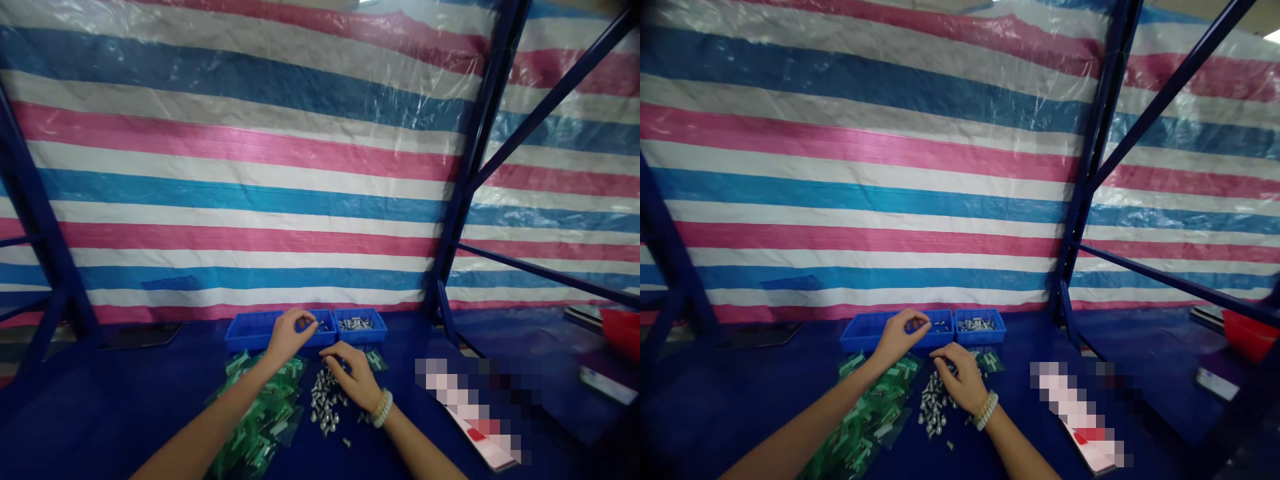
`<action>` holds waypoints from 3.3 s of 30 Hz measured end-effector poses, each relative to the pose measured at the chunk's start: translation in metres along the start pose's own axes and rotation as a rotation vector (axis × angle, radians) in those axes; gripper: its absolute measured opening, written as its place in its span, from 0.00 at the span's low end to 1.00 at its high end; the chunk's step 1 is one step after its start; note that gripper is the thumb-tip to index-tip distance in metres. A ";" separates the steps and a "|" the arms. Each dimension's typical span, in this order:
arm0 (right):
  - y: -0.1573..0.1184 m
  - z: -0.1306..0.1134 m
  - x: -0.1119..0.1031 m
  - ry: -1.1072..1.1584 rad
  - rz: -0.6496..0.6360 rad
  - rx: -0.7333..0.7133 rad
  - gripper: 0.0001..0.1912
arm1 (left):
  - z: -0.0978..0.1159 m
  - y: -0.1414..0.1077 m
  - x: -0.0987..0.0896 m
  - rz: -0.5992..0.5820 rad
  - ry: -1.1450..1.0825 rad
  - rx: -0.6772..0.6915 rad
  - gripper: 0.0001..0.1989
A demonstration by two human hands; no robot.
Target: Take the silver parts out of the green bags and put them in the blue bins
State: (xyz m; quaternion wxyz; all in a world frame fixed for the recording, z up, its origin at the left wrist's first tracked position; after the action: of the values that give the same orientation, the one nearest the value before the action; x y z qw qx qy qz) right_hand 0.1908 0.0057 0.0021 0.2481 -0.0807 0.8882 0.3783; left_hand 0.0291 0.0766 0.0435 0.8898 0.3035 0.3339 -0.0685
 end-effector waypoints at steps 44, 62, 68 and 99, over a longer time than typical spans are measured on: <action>0.000 0.013 -0.001 -0.087 0.106 0.050 0.08 | -0.003 -0.063 0.031 -0.421 0.337 0.213 0.19; -0.003 0.032 0.014 -0.327 -0.175 0.137 0.12 | -0.006 -0.068 0.036 -0.485 0.340 0.242 0.22; -0.002 0.030 0.012 -0.262 -0.106 0.082 0.11 | -0.008 -0.063 0.031 -0.283 0.205 0.199 0.10; 0.002 0.002 0.000 -0.014 0.044 -0.126 0.07 | 0.002 -0.062 0.027 -0.081 -0.532 -0.120 0.09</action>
State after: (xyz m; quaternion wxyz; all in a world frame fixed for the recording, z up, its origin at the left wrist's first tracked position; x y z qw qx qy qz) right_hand 0.1908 0.0082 0.0019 0.2402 -0.0739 0.8625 0.4392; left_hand 0.0304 0.0275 -0.0033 0.9592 0.2078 0.1037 -0.1612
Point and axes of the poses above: each hand's wrist, its own y-axis towards the middle knuckle, its own x-axis out of the palm, z = x × y, the point moved 3 cm from there along y, towards the middle knuckle, and after that the axes turned 7 degrees about -z, right-handed, at the moved point
